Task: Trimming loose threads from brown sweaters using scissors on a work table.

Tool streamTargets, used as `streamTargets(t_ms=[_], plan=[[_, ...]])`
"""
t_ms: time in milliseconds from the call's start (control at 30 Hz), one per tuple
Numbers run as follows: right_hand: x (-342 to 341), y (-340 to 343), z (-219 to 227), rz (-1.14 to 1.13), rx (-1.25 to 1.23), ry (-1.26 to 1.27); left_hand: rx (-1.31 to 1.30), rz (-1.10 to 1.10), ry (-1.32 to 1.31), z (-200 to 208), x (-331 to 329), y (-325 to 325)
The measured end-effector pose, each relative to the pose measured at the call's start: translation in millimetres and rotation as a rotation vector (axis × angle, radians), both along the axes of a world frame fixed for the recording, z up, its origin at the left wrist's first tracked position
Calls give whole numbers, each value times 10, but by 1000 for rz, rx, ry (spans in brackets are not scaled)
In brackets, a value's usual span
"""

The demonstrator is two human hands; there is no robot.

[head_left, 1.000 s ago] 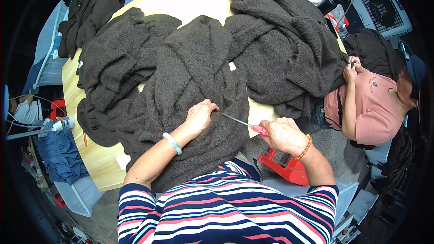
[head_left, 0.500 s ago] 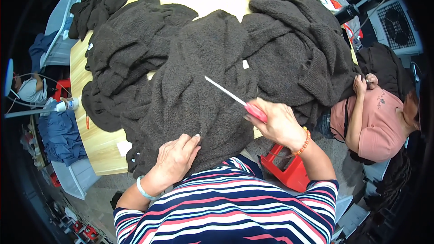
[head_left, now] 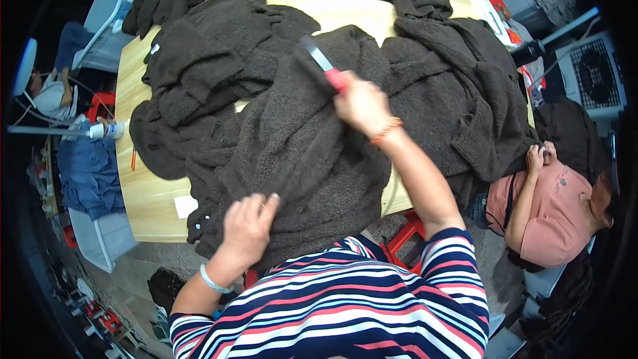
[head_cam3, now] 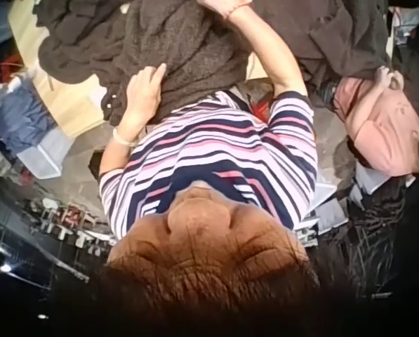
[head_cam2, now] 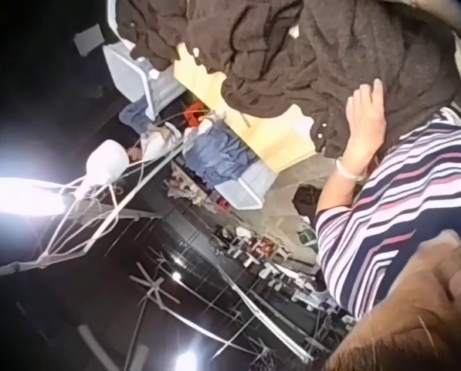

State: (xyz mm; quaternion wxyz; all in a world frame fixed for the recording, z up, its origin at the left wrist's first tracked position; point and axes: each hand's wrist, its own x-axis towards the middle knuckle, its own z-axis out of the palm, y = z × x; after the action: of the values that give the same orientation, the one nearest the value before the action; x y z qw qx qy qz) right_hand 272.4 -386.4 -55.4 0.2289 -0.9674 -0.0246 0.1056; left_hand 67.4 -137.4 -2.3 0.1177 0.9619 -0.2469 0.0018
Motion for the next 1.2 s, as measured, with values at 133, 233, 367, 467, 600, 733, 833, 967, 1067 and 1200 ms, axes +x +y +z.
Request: streamTargets(t_ms=[133,233,367,467,600,733,833,967,1067,1200], plan=[[-304,-872,531,-27,223,-376,-40,229,-372,109,266,335],[-906,-1124,845,-53,276,-228,-55,286,-402,28,270,458],[-1642,-1046,622,-92,99,161,-45,299,-116,-170,120,381],[-1876,-1060,327,-180,89,207,-120,326,21,26,63,218],[-1822,-1046,503,-126,206,116,-862,431,602,251,-241,160],[-1721,-985,622,-19,226,56,-1694,738,1487,155,-317,-29],[-1718,-895,636,66,235,-7,-2036,845,1569,-202,-312,-78],[-1722,-766,741,215,232,64,-2123,834,1653,-414,-47,-190],[-1717,-732,803,291,237,109,-2086,869,1586,-542,-23,-259],[-1740,-736,856,424,264,144,-1933,933,1067,-378,-70,-369]])
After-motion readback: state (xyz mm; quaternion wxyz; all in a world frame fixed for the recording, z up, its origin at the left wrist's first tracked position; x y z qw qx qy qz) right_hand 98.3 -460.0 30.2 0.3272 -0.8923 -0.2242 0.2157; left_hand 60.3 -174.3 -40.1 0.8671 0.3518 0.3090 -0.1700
